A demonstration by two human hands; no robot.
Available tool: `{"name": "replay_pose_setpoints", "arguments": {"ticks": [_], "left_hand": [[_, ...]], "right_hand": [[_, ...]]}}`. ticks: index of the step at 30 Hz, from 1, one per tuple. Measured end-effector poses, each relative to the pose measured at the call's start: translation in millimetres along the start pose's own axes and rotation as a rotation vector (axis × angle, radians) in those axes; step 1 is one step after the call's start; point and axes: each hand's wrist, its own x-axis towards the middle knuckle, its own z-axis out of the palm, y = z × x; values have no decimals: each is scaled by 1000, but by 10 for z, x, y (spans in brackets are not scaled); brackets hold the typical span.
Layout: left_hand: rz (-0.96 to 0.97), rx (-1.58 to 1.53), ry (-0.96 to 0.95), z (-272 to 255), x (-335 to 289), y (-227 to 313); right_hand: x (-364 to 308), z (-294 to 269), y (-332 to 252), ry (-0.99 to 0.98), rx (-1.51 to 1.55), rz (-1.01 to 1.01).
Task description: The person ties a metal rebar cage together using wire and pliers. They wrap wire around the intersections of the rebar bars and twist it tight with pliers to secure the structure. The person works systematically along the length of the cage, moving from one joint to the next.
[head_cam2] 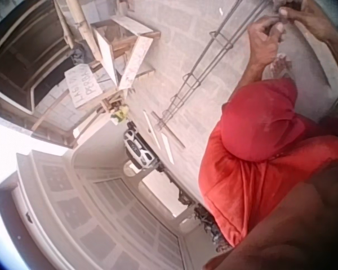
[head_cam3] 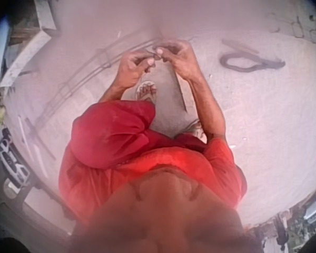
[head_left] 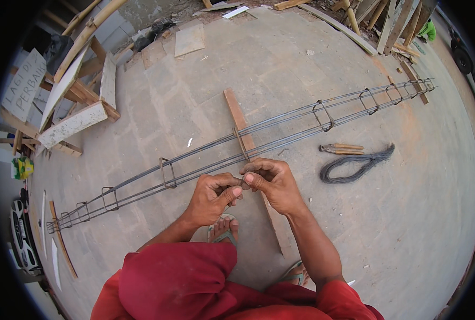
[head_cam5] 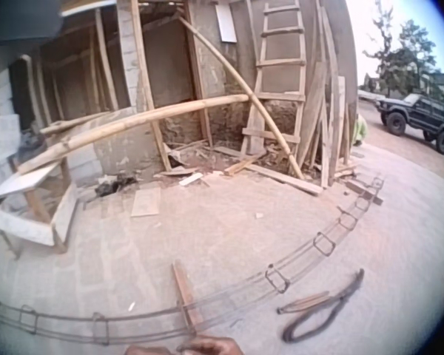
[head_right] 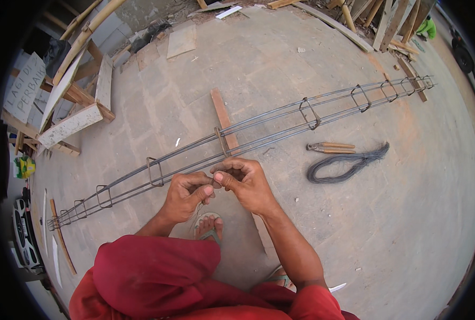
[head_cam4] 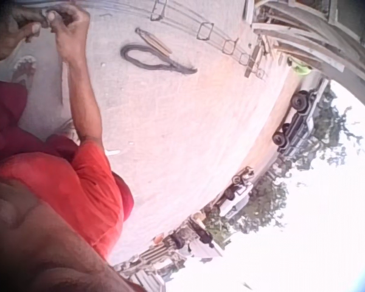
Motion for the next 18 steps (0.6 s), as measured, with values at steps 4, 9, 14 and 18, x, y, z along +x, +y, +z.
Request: {"name": "replay_pose_setpoints", "arguments": {"ticks": [4,9,14,18], "left_hand": [[-53,-64,25,36,10,25],[-97,-244,106,113,-10,-52],[-135,-368,192,168,-7,-76],[-153,-345,202,150,4,-98]], "right_hand": [[-15,112,85,116,48,-190],[10,151,92,195,-21,-188],[25,100,78,194,-57,-66],[4,104,77,177,7,5]]}}
